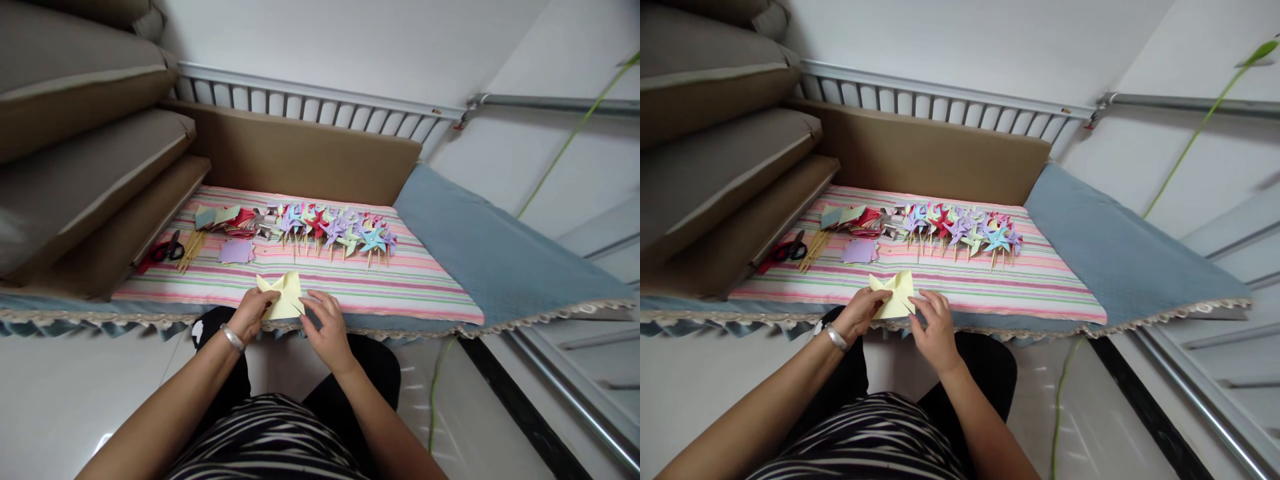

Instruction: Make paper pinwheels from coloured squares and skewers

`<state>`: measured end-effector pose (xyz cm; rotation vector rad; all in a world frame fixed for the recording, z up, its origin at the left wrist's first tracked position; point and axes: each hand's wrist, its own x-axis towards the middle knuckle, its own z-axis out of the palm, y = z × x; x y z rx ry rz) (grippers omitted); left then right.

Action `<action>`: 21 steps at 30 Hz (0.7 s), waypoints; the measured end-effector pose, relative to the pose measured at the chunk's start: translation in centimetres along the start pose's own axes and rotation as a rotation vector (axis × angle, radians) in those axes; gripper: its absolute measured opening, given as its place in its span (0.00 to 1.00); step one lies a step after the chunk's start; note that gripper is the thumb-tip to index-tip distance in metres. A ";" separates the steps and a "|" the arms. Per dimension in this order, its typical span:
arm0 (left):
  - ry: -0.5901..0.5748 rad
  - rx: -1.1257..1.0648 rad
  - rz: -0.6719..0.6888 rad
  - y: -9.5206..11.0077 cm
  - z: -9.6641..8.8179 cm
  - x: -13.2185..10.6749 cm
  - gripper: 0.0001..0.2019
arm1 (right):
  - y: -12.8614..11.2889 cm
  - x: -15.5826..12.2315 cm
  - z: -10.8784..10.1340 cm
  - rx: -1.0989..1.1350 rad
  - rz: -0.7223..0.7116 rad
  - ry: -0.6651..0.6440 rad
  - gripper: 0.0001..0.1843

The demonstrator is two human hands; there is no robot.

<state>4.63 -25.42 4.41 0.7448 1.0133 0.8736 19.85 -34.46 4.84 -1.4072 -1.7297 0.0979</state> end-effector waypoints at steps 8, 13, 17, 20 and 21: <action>0.016 0.058 0.022 -0.1 0.1 0.0 0.09 | -0.3 -0.2 0.8 -0.158 -0.081 -0.033 0.13; 0.014 0.111 0.029 -0.5 -0.3 0.2 0.10 | 0.2 0.3 0.8 -0.054 -0.027 -0.043 0.08; -0.013 0.147 0.026 -0.7 -0.2 0.1 0.10 | 0.1 0.9 0.8 0.044 0.075 -0.043 0.04; -0.049 0.169 0.026 -0.8 0.2 -0.2 0.10 | 0.0 1.4 1.0 0.070 0.123 -0.026 0.03; -0.060 0.173 0.027 -0.9 0.4 -0.2 0.10 | 0.0 1.6 1.1 0.070 0.131 -0.018 0.02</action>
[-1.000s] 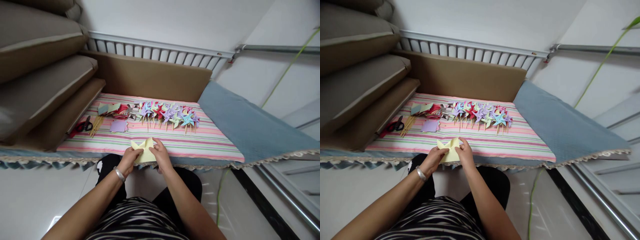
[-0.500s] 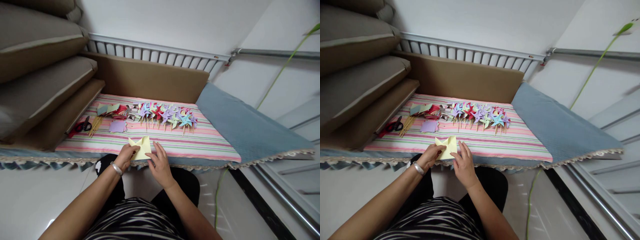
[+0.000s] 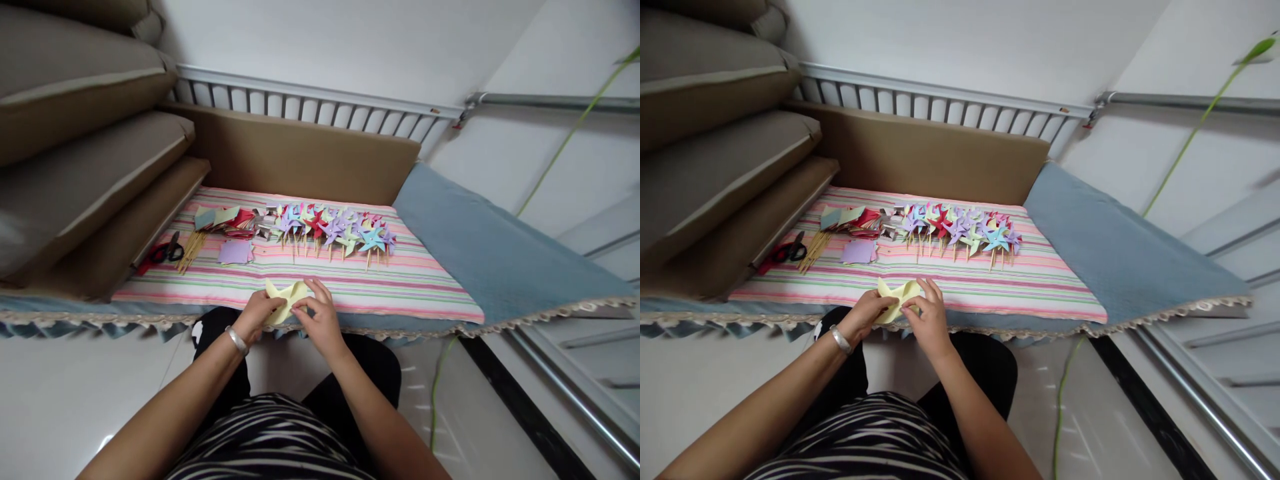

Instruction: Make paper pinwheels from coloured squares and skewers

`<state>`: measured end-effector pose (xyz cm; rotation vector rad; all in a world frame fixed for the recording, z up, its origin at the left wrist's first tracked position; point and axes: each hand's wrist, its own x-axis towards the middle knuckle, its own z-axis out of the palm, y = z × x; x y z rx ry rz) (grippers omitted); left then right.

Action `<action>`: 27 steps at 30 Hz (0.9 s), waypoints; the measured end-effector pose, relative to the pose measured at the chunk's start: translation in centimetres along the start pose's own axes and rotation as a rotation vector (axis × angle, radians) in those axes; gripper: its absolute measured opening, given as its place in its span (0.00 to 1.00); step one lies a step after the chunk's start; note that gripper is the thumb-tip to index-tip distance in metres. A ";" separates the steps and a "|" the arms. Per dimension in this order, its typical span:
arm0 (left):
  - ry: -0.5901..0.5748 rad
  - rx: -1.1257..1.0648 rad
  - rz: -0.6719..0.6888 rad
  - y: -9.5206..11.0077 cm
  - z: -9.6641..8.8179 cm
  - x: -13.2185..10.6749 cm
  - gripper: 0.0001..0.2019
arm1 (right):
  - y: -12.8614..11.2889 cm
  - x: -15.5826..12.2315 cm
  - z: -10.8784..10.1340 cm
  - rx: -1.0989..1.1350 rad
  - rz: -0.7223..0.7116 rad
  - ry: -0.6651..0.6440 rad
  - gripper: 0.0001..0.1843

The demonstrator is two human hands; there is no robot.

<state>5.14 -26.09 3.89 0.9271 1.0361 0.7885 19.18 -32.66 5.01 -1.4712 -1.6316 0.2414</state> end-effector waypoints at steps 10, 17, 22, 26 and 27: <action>-0.070 -0.009 -0.011 -0.1 0.5 -0.2 0.10 | 1.0 0.3 0.7 -0.018 -0.006 -0.001 0.04; -0.091 -0.002 -0.026 0.4 0.6 -0.5 0.09 | 0.9 0.4 0.7 0.004 0.028 -0.018 0.02; -0.091 0.018 -0.033 0.5 0.6 -0.7 0.10 | 0.9 0.5 0.8 -0.004 0.041 -0.027 0.02; -0.102 -0.004 -0.032 0.6 0.6 -0.9 0.09 | 0.8 0.6 0.8 -0.010 0.064 -0.029 0.02; -0.111 -0.015 -0.035 0.7 0.6 -1.0 0.09 | 0.8 0.6 0.8 -0.008 0.070 -0.027 0.03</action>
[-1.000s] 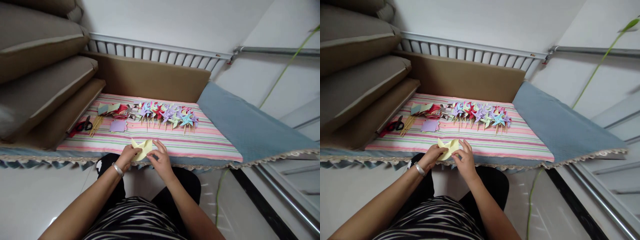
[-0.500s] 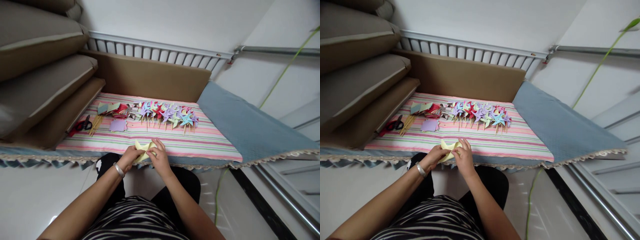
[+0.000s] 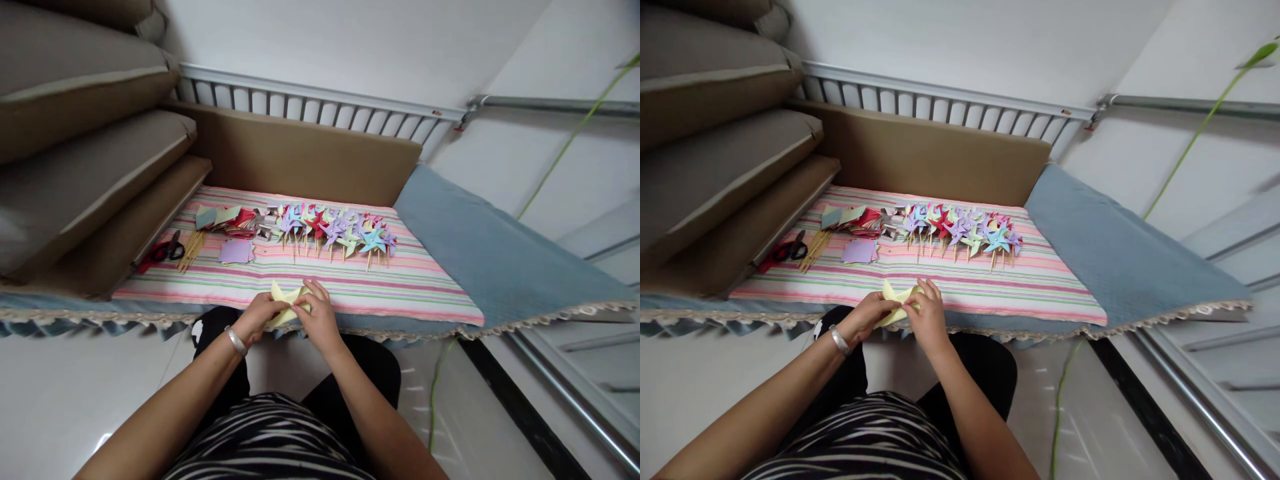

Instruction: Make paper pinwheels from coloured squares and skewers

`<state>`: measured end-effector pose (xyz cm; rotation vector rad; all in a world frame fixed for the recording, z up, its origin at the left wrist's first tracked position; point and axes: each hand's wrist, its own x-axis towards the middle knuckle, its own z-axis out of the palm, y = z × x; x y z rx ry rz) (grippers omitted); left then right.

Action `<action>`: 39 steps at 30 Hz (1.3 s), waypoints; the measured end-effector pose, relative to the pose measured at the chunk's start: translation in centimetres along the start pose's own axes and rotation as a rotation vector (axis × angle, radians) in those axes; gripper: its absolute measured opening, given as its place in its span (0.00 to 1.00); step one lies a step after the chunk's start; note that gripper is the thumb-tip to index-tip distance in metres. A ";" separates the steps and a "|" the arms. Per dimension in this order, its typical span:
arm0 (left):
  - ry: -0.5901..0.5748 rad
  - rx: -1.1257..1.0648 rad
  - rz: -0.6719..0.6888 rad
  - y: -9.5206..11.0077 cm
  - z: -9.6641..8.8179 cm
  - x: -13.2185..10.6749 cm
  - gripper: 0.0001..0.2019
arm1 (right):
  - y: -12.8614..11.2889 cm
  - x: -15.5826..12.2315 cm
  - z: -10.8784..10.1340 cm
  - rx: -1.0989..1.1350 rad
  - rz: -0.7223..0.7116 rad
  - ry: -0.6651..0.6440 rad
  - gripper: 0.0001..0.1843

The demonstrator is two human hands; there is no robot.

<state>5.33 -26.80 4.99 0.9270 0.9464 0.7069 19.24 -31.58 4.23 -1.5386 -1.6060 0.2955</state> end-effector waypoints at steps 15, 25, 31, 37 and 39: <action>-0.031 0.114 0.057 -0.2 -0.6 0.4 0.08 | -0.6 0.8 -0.8 -0.005 0.020 0.019 0.29; -0.194 0.359 0.125 -0.7 -0.7 1.4 0.04 | -0.2 3.2 -2.0 0.121 0.185 -0.412 0.22; -0.234 0.472 0.175 -0.6 -0.7 1.9 0.07 | 0.0 3.2 -1.7 0.269 0.254 -0.490 0.21; -0.123 0.331 0.215 0.3 -1.0 1.3 0.18 | 0.8 3.0 -1.8 0.499 0.408 -0.438 0.19; -0.059 0.209 0.191 0.4 -1.1 0.6 0.22 | 0.9 2.9 -1.7 0.583 0.470 -0.373 0.20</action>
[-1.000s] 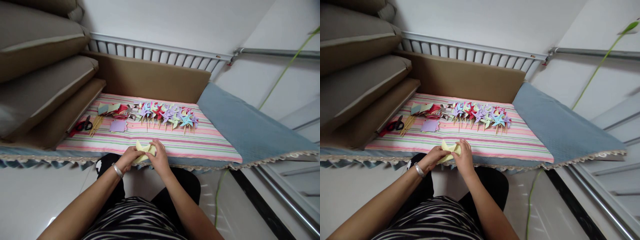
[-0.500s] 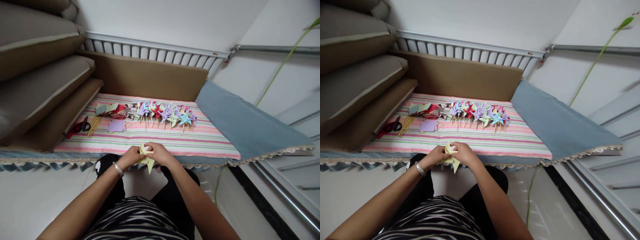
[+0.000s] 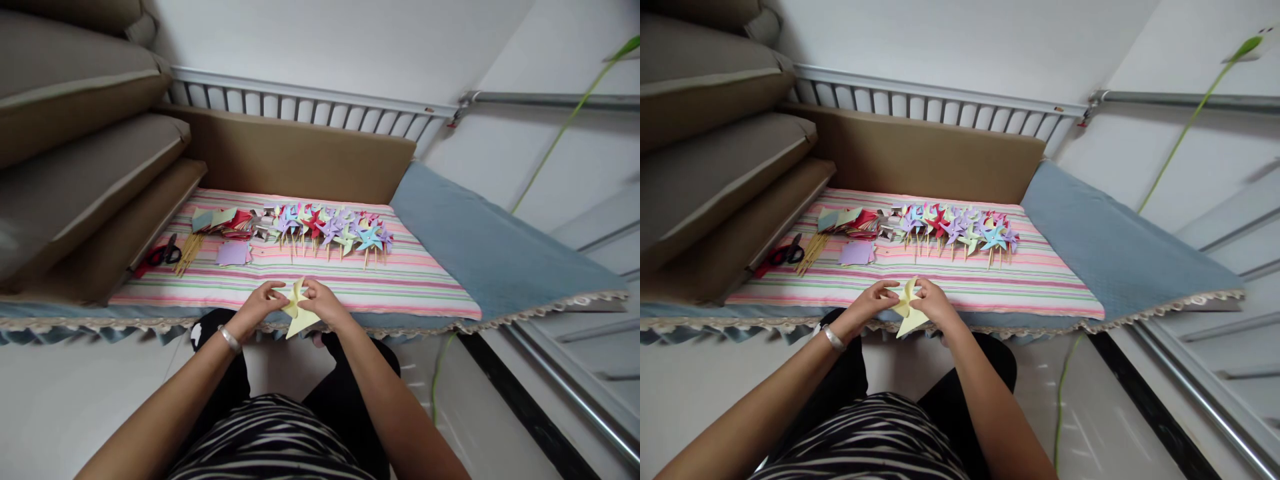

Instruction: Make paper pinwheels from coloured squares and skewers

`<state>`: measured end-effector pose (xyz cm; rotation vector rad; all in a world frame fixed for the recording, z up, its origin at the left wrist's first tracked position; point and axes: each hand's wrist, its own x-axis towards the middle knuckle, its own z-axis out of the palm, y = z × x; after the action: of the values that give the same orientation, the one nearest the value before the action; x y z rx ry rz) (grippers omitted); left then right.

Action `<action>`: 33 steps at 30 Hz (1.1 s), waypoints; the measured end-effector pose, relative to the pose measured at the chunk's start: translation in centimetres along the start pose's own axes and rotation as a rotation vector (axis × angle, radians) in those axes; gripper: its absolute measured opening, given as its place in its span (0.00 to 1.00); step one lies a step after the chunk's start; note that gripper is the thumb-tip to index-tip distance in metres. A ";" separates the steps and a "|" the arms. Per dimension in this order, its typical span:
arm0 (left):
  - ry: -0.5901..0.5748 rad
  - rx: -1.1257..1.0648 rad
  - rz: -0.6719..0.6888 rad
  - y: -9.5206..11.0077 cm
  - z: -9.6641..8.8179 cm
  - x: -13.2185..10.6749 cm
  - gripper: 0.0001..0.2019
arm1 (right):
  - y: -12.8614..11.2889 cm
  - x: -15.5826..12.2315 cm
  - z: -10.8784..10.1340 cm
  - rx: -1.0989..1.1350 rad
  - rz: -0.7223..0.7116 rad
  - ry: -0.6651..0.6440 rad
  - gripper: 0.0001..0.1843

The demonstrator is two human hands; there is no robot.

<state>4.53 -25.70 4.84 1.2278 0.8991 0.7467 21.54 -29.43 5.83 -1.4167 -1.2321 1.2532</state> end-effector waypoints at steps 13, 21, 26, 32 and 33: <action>0.055 -0.462 -0.161 -1.0 2.8 -0.2 0.13 | 1.2 -0.7 3.4 0.346 -0.044 0.266 0.19; 0.130 -0.366 -0.157 -0.7 1.6 0.1 0.11 | 2.0 -0.9 3.0 0.131 -0.161 0.331 0.18; 0.165 -0.337 -0.162 -0.7 0.4 0.7 0.09 | 1.9 -3.4 1.5 -0.114 -0.367 0.348 0.15; 0.152 -0.314 -0.173 -1.0 0.3 1.2 0.10 | 2.1 -4.8 1.3 -0.736 -0.720 0.279 0.17; 0.150 -0.309 -0.175 -1.0 0.3 1.2 0.10 | 2.2 -4.7 1.4 -0.771 -0.728 0.293 0.15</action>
<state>5.41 -24.98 3.70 0.8186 0.9592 0.8097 20.42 -34.37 4.20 -1.3654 -1.8752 0.0501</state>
